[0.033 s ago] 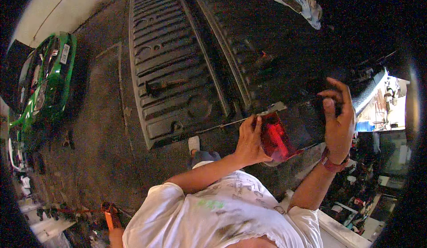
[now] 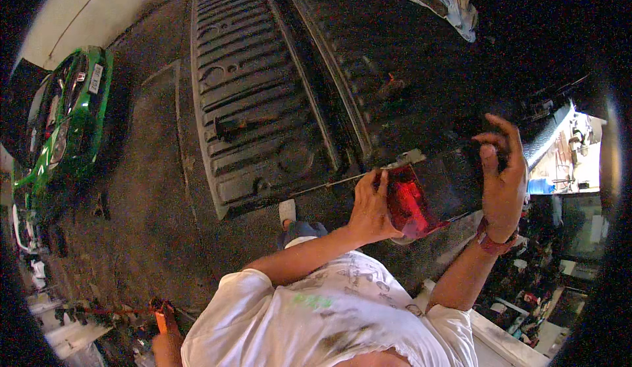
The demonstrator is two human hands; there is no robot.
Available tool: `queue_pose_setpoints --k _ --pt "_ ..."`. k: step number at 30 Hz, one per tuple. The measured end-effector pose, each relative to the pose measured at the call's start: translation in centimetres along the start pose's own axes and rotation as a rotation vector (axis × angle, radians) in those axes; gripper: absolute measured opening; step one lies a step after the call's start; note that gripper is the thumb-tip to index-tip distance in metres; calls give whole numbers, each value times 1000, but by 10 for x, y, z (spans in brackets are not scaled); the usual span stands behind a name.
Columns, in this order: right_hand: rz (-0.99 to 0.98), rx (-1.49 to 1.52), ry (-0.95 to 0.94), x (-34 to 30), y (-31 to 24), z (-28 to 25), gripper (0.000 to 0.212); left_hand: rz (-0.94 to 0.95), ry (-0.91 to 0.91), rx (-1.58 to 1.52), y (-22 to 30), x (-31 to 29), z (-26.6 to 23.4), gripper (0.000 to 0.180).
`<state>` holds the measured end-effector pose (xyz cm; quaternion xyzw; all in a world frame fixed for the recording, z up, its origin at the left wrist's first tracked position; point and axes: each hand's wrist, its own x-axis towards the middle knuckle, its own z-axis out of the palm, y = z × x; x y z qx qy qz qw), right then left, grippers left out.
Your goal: The person removes a red taillight assembly from the rear of a dark-colored car, disconnects the wiring harness, and then reinstalls the taillight by reconnecting the harness and seating the unit into its housing.
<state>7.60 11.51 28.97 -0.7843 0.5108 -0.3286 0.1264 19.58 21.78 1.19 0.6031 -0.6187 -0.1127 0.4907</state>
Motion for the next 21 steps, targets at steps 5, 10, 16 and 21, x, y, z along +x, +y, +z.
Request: queue_pose_setpoints --k 5,10,16,21 --pt "78 57 -21 1 27 -29 43 -112 -5 -10 30 5 15 122" --pt "-23 -1 14 -5 38 -41 39 -84 -58 1 46 4 20 118" --pt "-221 -29 326 -48 44 -37 52 -24 -160 38 49 -13 17 115" --pt "-577 334 460 -139 68 -13 59 -18 -241 120 68 -16 17 113"
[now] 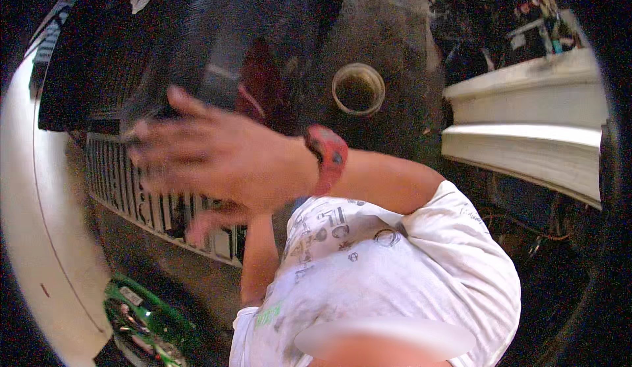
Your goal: The person removes a red taillight assembly from the rear of a dark-colored car, disconnects the wiring harness, and then reinstalls the taillight by reconnecting the harness and seating the unit into its housing.
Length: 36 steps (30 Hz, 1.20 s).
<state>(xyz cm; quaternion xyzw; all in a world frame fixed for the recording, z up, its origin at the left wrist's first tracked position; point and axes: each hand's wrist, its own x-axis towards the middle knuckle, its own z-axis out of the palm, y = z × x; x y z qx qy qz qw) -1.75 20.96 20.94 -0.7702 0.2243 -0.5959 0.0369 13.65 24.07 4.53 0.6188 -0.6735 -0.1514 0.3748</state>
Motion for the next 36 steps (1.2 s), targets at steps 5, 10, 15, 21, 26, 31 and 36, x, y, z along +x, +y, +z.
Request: queue_pose_setpoints --k 5,10,15,21,26,31,36 --pt "524 134 -195 -185 -34 -24 61 -69 -105 19 -6 -8 -9 111" --pt "1562 51 8 -375 -24 -30 47 -189 -165 -88 -24 4 -18 116" --pt "1901 -191 -346 -524 -38 -66 58 -171 -171 -316 -18 14 -21 115" --pt "1954 -310 -522 -609 -43 -66 63 -91 -185 -312 -12 19 -22 104" --pt "1866 -195 -308 -566 -5 -50 62 -122 -132 -385 2 18 -32 77" --pt "1812 -33 -66 -482 55 -22 65 -114 -179 -413 26 18 -36 78" --pt "1815 99 124 -428 108 16 73 -235 -212 -240 35 20 -44 82"
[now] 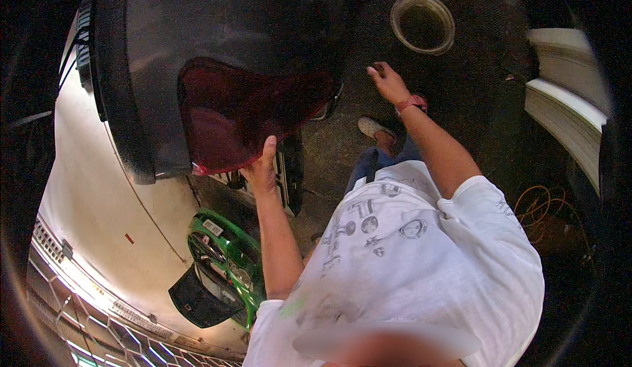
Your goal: The person removes a red taillight assembly from the rear of a dark-colored car, disconnects the wiring harness, and then reinstalls the taillight by reconnecting the harness and seating the unit into its housing.
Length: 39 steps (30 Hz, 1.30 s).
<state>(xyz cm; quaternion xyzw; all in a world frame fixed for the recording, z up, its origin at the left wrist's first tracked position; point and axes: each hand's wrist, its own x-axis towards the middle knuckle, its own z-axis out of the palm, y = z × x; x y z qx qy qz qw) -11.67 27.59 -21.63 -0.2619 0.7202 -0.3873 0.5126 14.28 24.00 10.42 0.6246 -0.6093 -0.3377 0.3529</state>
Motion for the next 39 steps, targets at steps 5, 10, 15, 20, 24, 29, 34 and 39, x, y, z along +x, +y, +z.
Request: queue_pose_setpoints --k 5,10,15,20,24,29,34,39 --pt "72 264 176 15 -40 26 62 -94 -45 13 -6 3 -11 85" --pt "132 624 511 19 -71 46 66 -90 -13 40 -12 4 -15 77" --pt "138 939 741 40 -84 37 70 -5 0 -28 -15 5 -14 69" --pt "145 1029 987 37 -118 27 73 -1 -9 27 -10 -5 -22 67" --pt "280 766 682 28 -170 85 89 -99 2 100 -5 -12 -29 76" --pt "153 1026 716 51 -126 80 83 -145 22 -2 -3 -13 -22 78" --pt "77 840 762 41 -79 36 82 -87 36 -33 0 -20 -12 69" --pt "92 908 784 32 -97 47 75 20 28 19 4 -27 -14 75"
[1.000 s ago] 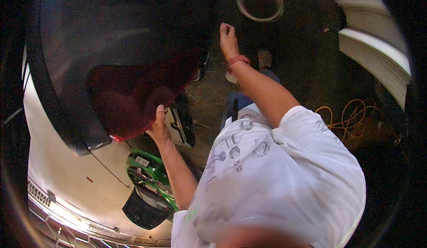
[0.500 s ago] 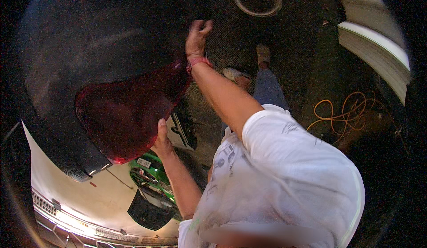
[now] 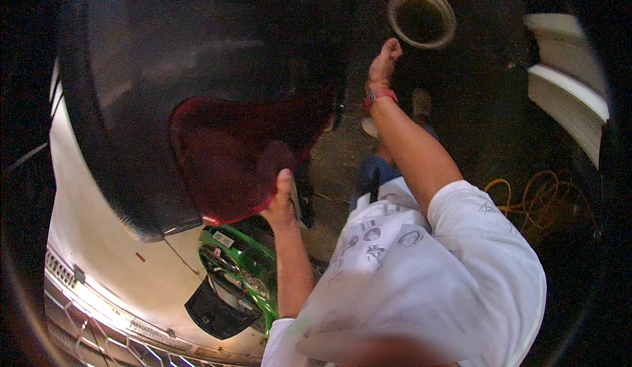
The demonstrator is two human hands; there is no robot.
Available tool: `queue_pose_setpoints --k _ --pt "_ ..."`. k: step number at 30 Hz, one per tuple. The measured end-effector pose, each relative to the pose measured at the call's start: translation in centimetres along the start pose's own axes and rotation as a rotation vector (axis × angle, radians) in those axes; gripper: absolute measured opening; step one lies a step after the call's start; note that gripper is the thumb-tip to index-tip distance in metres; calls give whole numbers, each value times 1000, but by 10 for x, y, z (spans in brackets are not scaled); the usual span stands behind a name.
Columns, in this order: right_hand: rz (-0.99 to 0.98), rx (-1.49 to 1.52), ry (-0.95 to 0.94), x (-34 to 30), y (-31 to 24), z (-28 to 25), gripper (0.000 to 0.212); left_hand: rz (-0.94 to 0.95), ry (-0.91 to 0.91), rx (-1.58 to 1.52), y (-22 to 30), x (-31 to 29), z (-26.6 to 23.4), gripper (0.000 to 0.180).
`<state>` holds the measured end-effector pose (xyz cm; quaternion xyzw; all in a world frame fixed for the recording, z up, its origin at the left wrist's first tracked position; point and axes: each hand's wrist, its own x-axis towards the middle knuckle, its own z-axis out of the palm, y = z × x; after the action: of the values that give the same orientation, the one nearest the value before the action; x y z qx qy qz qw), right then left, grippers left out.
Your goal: The person removes a red taillight assembly from the rear of a dark-colored car, disconnects the wiring harness, and then reinstalls the taillight by reconnecting the harness and seating the unit into its housing.
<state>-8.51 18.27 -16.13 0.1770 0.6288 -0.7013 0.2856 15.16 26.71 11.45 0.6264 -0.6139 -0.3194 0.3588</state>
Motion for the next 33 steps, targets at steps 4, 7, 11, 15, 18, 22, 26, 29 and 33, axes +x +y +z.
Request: queue_pose_setpoints --k 4,7,11,15,18,22,26,29,33 --pt "18 24 36 -15 13 13 74 10 -9 34 -1 3 0 74" --pt "49 11 77 -38 13 29 76 -14 -9 61 0 4 0 76" --pt "-36 -37 -110 -74 1 59 79 1 -61 37 -3 4 -5 82" --pt "-70 -112 -191 -60 -15 44 88 -51 -33 25 -16 2 -20 92" --pt "-70 -161 -214 -43 -27 20 84 24 -51 87 -23 1 -32 106" --pt "-208 -236 -523 -90 -57 -6 55 -21 2 -121 -23 -5 -29 119" --pt "-553 -217 -800 -167 -113 -33 43 -3 -8 -216 -9 -12 -20 130" --pt "-645 -273 -908 -201 -144 -39 46 133 21 -230 1 -13 -20 138" --pt "-628 -306 -900 -211 -148 -37 46 99 62 -167 -6 -10 -24 139"
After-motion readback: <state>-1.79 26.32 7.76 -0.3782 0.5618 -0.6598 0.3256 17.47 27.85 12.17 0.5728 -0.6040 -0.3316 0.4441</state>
